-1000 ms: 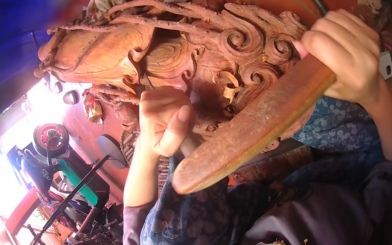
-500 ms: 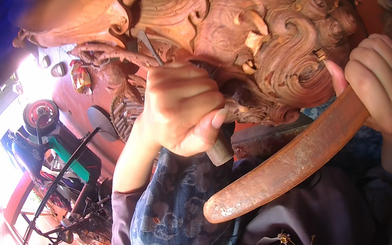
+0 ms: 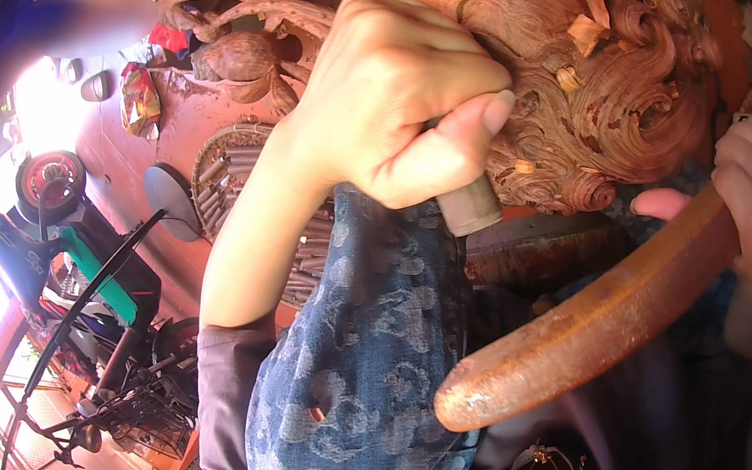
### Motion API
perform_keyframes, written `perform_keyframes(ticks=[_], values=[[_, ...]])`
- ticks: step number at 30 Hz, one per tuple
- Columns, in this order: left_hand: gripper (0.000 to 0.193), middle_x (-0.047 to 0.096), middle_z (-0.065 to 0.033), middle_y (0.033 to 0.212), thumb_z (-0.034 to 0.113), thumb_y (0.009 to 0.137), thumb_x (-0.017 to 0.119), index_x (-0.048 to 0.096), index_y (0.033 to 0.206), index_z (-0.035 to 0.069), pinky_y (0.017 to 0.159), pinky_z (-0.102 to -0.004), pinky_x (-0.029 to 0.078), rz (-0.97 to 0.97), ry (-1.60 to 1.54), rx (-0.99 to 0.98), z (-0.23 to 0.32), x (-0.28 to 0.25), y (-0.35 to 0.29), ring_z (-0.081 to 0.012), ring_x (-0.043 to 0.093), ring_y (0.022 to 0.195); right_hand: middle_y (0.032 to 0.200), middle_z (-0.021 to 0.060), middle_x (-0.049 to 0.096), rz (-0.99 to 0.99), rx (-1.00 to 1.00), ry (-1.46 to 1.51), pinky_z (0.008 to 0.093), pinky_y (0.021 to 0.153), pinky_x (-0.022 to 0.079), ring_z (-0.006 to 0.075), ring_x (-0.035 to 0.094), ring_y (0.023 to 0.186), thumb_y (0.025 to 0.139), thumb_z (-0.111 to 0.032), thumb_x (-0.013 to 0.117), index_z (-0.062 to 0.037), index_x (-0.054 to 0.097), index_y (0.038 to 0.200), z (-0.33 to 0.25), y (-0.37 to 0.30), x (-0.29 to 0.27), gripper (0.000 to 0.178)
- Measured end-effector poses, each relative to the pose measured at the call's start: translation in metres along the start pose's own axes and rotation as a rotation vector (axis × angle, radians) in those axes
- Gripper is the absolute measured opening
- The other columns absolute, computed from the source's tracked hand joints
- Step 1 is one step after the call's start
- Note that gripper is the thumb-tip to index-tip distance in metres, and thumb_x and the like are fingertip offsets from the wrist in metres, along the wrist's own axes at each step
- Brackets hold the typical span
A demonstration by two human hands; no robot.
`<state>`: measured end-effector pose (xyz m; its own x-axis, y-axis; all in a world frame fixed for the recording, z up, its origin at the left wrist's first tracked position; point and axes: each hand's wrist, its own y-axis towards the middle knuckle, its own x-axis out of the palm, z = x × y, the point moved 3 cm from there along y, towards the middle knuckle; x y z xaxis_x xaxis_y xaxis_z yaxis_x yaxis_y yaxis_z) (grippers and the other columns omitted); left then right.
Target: The person is carving a large, ornate wooden piece using a chisel and mallet. They repeatedly strike the chisel to shape the wood, occasionally switching chisels from a nearby basket.
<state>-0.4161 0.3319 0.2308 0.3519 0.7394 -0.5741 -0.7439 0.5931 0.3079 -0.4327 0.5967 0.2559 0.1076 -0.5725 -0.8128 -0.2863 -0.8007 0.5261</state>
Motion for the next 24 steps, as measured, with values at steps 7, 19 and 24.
perform_keyframes(ticks=[7, 19, 24], values=[[0.026, 0.042, -0.012, 0.054, 0.017, 0.078, 0.051, 0.043, 0.056, 0.003, 0.047, -0.0402, 0.035, 0.004, 0.017, -0.046, -0.007, -0.003, -0.006, -0.0326, 0.043, 0.047, 0.087, 0.0216, 0.064, -0.02, 0.007, -0.233, 0.0486, 0.072, 0.056, 0.0373, 0.065, 0.08, 0.072, -0.007, 0.084, 0.007, 0.056, 0.094, 0.005, 0.0, 0.006, 0.039], [0.027, 0.041, -0.0071, 0.053, 0.019, 0.076, 0.058, 0.043, 0.056, 0.007, 0.046, -0.04, 0.036, -0.411, 0.076, -0.017, 0.016, 0.004, 0.002, -0.0292, 0.042, 0.046, 0.072, 0.0142, 0.061, 0.073, 0.174, -0.241, 0.0359, 0.06, 0.052, 0.031, 0.063, 0.065, 0.062, -0.002, 0.085, 0.0045, 0.063, 0.081, 0.014, -0.002, 0.001, 0.031], [0.044, 0.047, -0.0018, 0.049, 0.03, 0.086, 0.062, 0.046, 0.05, 0.01, 0.044, -0.0356, 0.044, -0.308, 0.365, -0.084, 0.073, 0.008, -0.012, -0.0236, 0.05, 0.042, 0.066, 0.0119, 0.055, 0.094, 0.229, -0.081, 0.0352, 0.053, 0.047, 0.0279, 0.058, 0.058, 0.065, -0.003, 0.082, 0.0024, 0.06, 0.076, -0.003, -0.02, 0.003, 0.025]])
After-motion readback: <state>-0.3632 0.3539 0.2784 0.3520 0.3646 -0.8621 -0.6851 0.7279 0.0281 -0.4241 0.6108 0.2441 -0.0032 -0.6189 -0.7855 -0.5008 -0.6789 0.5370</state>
